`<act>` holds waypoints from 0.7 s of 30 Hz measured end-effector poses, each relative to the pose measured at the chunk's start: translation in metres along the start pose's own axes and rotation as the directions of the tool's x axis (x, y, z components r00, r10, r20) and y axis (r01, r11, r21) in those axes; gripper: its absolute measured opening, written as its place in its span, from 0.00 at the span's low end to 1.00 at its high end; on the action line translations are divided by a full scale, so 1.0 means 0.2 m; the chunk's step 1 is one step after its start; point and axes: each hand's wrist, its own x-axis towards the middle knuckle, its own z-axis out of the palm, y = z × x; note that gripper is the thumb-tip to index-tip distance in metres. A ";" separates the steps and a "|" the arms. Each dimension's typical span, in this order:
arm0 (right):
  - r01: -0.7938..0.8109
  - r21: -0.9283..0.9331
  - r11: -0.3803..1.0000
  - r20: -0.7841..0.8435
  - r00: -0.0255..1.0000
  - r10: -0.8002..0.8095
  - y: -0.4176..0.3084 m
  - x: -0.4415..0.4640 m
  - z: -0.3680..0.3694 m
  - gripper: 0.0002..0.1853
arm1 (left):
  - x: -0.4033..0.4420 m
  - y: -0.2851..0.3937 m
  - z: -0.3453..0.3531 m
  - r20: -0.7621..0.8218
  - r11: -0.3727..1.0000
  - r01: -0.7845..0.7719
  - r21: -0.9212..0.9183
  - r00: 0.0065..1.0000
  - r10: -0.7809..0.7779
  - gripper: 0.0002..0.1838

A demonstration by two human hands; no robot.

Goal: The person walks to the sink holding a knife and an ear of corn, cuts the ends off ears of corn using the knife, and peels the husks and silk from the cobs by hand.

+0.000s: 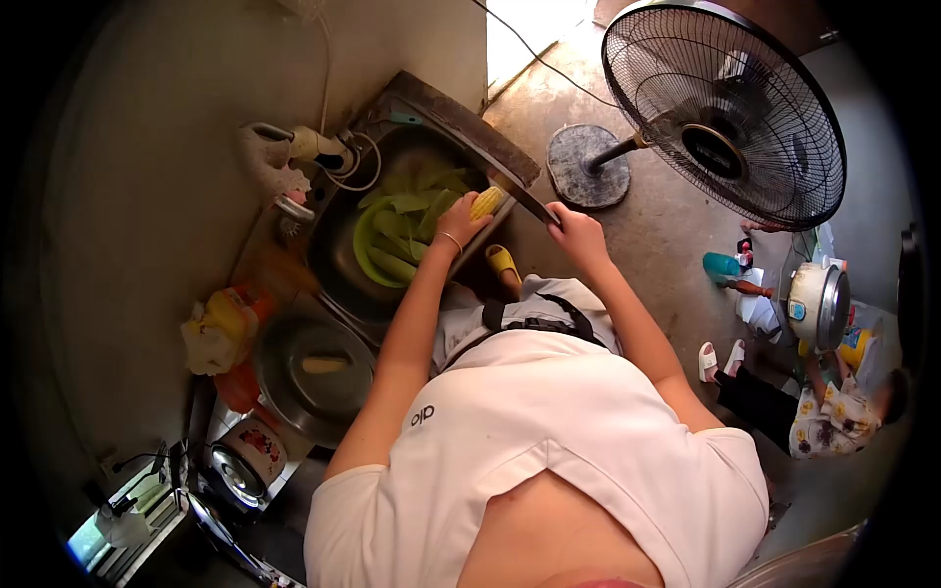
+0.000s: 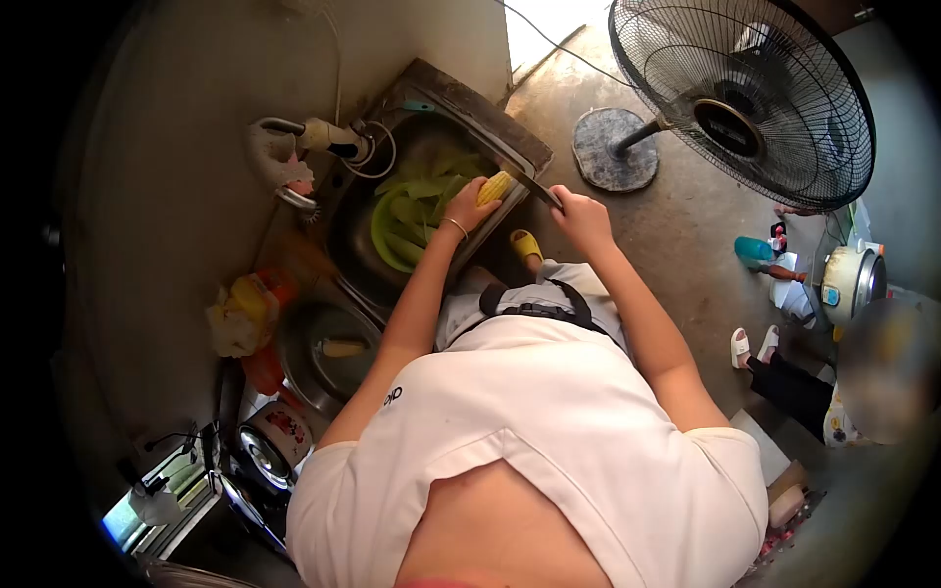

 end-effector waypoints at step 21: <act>0.064 -0.087 0.994 0.117 0.992 -0.054 0.12 0.20 0.18 0.09 | 0.07 0.15 0.15 -0.151 0.987 0.162 0.017 0.976 -0.158 0.29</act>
